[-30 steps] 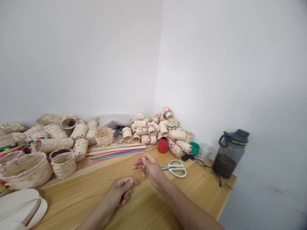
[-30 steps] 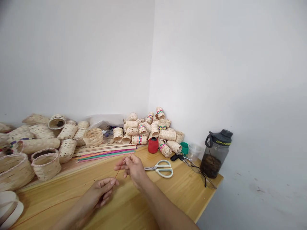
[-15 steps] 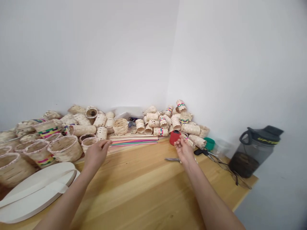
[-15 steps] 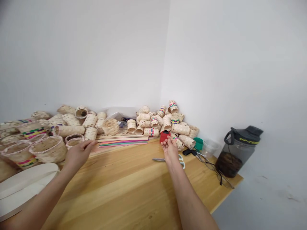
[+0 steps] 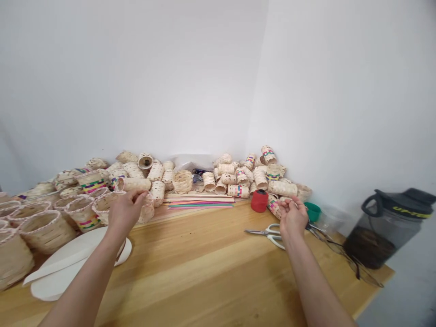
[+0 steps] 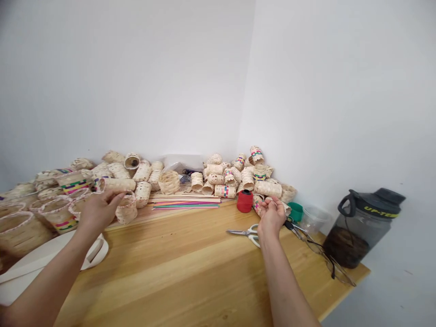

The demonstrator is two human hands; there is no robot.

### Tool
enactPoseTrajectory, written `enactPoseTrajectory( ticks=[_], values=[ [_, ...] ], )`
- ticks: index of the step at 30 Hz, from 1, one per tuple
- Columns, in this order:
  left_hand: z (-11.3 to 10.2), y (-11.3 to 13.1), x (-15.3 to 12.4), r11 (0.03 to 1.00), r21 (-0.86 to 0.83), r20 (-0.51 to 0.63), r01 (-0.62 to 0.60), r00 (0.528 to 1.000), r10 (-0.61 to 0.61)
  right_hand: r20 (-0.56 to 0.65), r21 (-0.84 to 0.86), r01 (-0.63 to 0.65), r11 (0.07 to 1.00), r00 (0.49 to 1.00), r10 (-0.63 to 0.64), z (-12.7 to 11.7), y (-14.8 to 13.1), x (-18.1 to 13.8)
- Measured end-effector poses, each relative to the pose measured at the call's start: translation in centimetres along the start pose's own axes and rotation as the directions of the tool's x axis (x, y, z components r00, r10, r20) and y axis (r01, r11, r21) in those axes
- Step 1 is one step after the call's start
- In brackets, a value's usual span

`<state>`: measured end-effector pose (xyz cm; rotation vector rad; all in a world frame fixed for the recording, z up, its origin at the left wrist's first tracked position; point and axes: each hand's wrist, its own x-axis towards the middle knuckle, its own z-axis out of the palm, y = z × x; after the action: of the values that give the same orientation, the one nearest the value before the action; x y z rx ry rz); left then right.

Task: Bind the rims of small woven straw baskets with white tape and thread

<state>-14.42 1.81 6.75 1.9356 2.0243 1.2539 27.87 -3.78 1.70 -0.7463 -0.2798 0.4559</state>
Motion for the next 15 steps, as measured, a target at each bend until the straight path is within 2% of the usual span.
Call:
enactPoseTrajectory(
  ticks=[3, 7, 12, 15],
  values=[
    [0.5, 1.4, -0.8, 0.981, -0.186, 0.061, -0.053, 0.996, 0.065, 0.014, -0.004, 0.029, 1.000, 0.999, -0.028, 0.3, 0.2, -0.4],
    [0.5, 3.8, -2.2, 0.856, -0.509, 0.157, -0.088, 0.968, 0.194, 0.047, -0.017, 0.021, 1.000, 0.999, -0.020, 0.6, 0.5, -1.0],
    [0.2, 5.1, -2.9, 0.845, -0.530, 0.170, -0.063, 0.969, 0.178, 0.096, -0.034, -0.004, 0.999, 0.995, 0.007, 0.6, 0.9, -1.4],
    [0.1, 4.6, -2.5, 0.797, -0.603, 0.072, -0.027, 0.993, 0.088, 0.067, -0.045, -0.018, 0.999, 0.998, 0.021, 0.1, 1.4, -0.9]
  ],
)
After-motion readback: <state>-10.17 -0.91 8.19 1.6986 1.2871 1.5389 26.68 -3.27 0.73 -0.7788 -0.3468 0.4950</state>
